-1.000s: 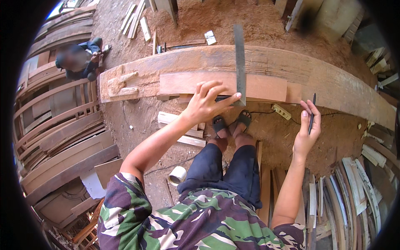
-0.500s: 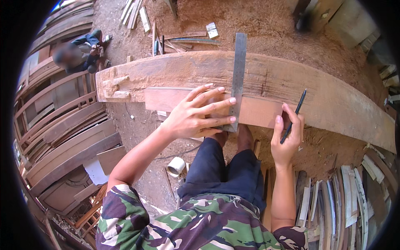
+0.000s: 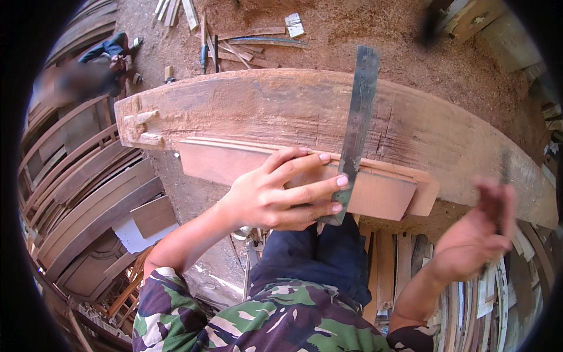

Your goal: The person uses a try square and a pen to mark lines on wood pieces. They align the square with the edges of the wood and draw precise lines, then pick up and move several boards to different positions on the workbench.

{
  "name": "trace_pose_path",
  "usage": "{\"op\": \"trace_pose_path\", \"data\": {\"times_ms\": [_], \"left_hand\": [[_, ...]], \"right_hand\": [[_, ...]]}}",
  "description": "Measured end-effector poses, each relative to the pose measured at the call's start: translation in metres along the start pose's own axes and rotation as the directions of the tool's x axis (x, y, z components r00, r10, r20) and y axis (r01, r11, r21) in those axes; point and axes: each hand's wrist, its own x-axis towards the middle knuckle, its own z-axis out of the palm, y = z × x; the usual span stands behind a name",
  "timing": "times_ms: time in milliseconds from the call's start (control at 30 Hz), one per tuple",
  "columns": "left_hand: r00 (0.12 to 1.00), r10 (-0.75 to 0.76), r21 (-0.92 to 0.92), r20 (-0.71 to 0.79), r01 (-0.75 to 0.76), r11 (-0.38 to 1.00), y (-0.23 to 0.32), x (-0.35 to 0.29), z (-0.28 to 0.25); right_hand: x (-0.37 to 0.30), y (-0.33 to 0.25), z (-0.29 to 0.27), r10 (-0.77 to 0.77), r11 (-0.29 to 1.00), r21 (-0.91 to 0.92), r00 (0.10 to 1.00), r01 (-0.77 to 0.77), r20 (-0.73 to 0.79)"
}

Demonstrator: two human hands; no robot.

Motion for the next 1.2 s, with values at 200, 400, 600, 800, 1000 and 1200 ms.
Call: {"op": "trace_pose_path", "data": {"times_ms": [200,400,600,800,1000,1200], "left_hand": [[1.000,-0.019,-0.010,0.023,0.019,1.000,-0.001,0.001,-0.005],[0.996,0.001,0.033,0.093,-0.004,0.999,-0.005,-0.001,-0.004],[0.996,-0.021,0.026,0.090,0.019,0.999,-0.002,-0.002,-0.002],[0.997,-0.015,0.032,0.074,0.013,0.999,-0.003,0.000,-0.001],[0.999,-0.032,0.066,0.040,0.030,0.997,-0.001,0.003,0.000],[0.998,-0.034,0.067,0.045,0.031,0.997,-0.001,0.003,0.000]], "right_hand": [[-0.057,-0.017,0.042,0.265,0.944,-0.232,0.958,-0.234,0.113],[-0.070,-0.038,0.086,0.350,0.927,-0.182,0.931,-0.329,0.102],[-0.077,-0.031,0.087,0.294,0.933,-0.255,0.947,-0.255,0.128],[-0.075,-0.032,0.089,0.308,0.916,-0.313,0.940,-0.252,0.144],[-0.078,-0.031,0.089,0.299,0.918,-0.314,0.944,-0.243,0.142],[-0.080,-0.030,0.089,0.292,0.919,-0.316,0.945,-0.236,0.146]]}}
